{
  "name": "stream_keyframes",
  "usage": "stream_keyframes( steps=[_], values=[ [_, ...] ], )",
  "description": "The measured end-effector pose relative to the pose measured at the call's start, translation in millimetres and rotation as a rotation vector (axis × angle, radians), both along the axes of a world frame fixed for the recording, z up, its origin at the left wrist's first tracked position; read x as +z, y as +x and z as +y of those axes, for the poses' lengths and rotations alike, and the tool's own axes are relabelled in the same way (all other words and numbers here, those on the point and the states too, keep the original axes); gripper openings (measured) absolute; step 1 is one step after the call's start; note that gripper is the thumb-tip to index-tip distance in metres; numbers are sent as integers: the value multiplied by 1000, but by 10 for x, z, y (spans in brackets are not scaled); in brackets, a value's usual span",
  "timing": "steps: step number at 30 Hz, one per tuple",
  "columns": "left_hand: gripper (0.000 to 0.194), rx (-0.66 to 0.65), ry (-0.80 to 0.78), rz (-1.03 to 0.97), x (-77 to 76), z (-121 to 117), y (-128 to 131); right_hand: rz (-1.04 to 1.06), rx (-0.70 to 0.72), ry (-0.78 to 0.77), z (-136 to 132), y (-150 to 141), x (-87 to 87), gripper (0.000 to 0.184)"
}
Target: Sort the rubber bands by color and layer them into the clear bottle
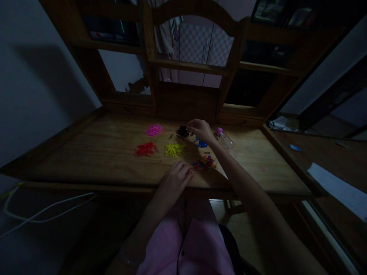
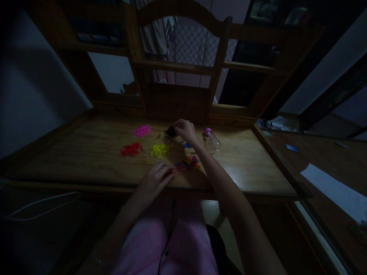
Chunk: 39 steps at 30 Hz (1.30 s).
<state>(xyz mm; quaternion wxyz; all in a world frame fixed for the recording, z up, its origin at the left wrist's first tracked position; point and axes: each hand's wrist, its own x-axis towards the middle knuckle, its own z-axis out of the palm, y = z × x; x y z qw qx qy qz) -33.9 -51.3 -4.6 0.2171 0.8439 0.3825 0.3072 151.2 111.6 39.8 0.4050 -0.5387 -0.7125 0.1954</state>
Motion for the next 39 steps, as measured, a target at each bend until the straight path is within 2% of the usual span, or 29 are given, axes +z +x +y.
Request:
stream_keyframes(
  steps=[5,9,13,17,20,25,31,39],
  values=[
    [6,-87,-163,29,87,209,22,-103,-12,116,-625,336,25,15],
    [6,-137,-114,72,69,230,27,-11,-39,123,-1164,512,-43,17],
    [11,-142,-37,69,52,196,107,67,-173,124,-1479,611,-190,21],
    [9,-127,57,56,73,222,227,42,-304,160,-1566,642,-288,21],
    [8,-149,88,97,110,304,264,-10,-347,195,-1576,630,-309,20],
    [9,-184,49,155,224,428,214,-85,-352,219,-1591,612,-305,18],
    [11,-312,55,210,290,466,212,-91,-368,230,-1605,621,-304,17],
    [7,-322,57,256,349,507,242,-82,-359,238,-1611,614,-304,17]
  ],
)
